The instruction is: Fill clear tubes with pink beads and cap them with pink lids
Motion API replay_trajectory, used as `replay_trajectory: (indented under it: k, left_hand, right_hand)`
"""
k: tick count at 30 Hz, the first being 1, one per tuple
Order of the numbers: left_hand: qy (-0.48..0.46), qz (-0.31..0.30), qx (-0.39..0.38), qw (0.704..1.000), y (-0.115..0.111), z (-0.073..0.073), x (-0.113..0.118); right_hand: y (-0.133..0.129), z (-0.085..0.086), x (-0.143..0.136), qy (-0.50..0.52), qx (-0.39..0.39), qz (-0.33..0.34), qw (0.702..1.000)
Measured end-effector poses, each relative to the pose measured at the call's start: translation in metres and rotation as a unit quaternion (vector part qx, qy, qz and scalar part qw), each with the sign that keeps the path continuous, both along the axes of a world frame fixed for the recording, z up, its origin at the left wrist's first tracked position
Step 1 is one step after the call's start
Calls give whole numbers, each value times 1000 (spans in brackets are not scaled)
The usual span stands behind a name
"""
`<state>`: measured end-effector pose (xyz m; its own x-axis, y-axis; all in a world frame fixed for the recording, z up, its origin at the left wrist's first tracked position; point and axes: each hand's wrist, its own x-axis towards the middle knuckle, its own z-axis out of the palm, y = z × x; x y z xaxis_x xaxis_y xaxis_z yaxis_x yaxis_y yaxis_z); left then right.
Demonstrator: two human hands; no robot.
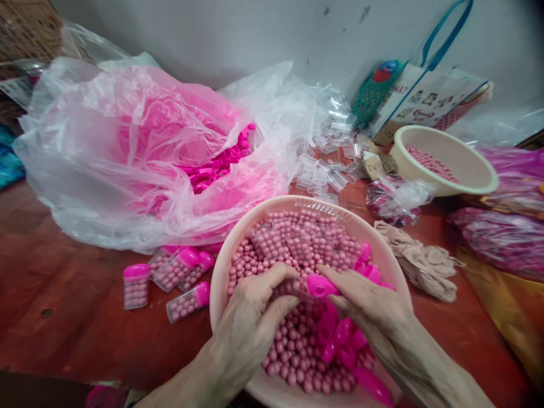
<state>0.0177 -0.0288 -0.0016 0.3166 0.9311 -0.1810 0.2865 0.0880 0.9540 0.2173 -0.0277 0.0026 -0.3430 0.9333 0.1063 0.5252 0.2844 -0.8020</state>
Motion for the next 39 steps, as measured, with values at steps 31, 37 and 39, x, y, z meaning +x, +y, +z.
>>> replay_trajectory:
  k: [31,37,39]
  left_hand:
    - [-53,0,-55,997,-6,-8,-1]
    - [-99,-4,-61,993,-6,-6,0]
    - [-106,-5,-59,993,-5,-6,0]
  right_hand:
    - [-2,4,-14,-6,19,46,999]
    - [1,7,-11,-12,15,58,998]
    - [-2,7,-12,-18,21,58,998]
